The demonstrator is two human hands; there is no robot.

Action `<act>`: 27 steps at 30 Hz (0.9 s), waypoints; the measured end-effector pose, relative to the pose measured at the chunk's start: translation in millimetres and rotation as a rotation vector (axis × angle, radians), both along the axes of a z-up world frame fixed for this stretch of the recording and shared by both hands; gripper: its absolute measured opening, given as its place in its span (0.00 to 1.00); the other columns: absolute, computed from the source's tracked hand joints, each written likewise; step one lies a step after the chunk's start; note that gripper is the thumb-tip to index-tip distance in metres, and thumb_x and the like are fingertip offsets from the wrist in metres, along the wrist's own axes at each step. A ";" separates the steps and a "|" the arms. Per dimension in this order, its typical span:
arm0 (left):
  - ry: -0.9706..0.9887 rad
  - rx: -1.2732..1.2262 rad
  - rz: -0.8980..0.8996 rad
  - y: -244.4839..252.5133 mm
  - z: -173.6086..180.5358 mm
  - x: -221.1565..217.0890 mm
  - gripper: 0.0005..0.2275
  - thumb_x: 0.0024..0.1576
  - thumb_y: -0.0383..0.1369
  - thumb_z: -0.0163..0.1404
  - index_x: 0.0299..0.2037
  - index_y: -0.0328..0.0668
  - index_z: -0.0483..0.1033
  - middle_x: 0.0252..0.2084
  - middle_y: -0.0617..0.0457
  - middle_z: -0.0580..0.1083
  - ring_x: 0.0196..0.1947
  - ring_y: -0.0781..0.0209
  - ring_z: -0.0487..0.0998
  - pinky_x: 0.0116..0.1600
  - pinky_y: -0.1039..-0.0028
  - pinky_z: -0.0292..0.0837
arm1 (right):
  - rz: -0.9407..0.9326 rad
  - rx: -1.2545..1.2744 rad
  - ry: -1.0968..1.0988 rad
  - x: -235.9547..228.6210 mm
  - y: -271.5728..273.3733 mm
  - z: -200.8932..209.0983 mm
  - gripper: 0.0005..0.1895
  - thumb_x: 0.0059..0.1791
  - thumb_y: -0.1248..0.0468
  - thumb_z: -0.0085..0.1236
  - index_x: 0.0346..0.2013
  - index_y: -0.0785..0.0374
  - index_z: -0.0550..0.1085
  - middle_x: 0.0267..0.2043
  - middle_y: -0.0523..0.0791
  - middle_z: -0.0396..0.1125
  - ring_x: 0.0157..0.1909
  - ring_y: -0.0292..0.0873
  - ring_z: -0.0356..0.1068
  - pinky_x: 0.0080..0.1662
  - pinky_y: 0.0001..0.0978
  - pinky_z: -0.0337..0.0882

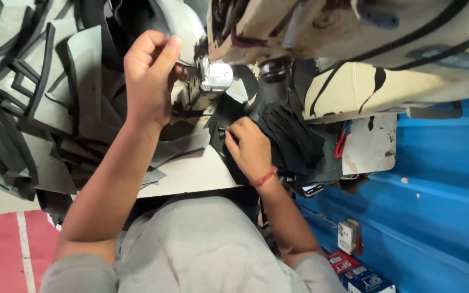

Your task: Stitching together components of a shoe upper using an industrial sewing machine.

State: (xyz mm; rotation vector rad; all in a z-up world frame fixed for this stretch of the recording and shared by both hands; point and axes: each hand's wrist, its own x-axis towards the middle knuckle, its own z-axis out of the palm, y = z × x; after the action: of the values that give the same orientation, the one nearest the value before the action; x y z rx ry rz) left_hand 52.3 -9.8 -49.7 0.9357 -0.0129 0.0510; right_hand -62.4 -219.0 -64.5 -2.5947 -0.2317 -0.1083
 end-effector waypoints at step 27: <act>-0.234 0.373 -1.250 46.2 21.0 -172.0 0.08 0.60 0.32 0.54 0.39 0.32 0.75 0.27 0.54 0.69 0.30 0.68 0.65 0.35 0.73 0.65 | 0.720 0.257 0.274 28.2 112.0 -10.0 0.39 0.45 0.62 0.64 0.70 0.64 0.62 0.58 0.52 0.67 0.57 0.54 0.68 0.56 0.40 0.70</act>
State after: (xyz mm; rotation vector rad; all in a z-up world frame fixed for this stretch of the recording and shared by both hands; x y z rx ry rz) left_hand -119.7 36.4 -28.8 1.1495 -0.8394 -1.0275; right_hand -34.2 -107.0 -74.6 -2.0963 -0.9529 0.4401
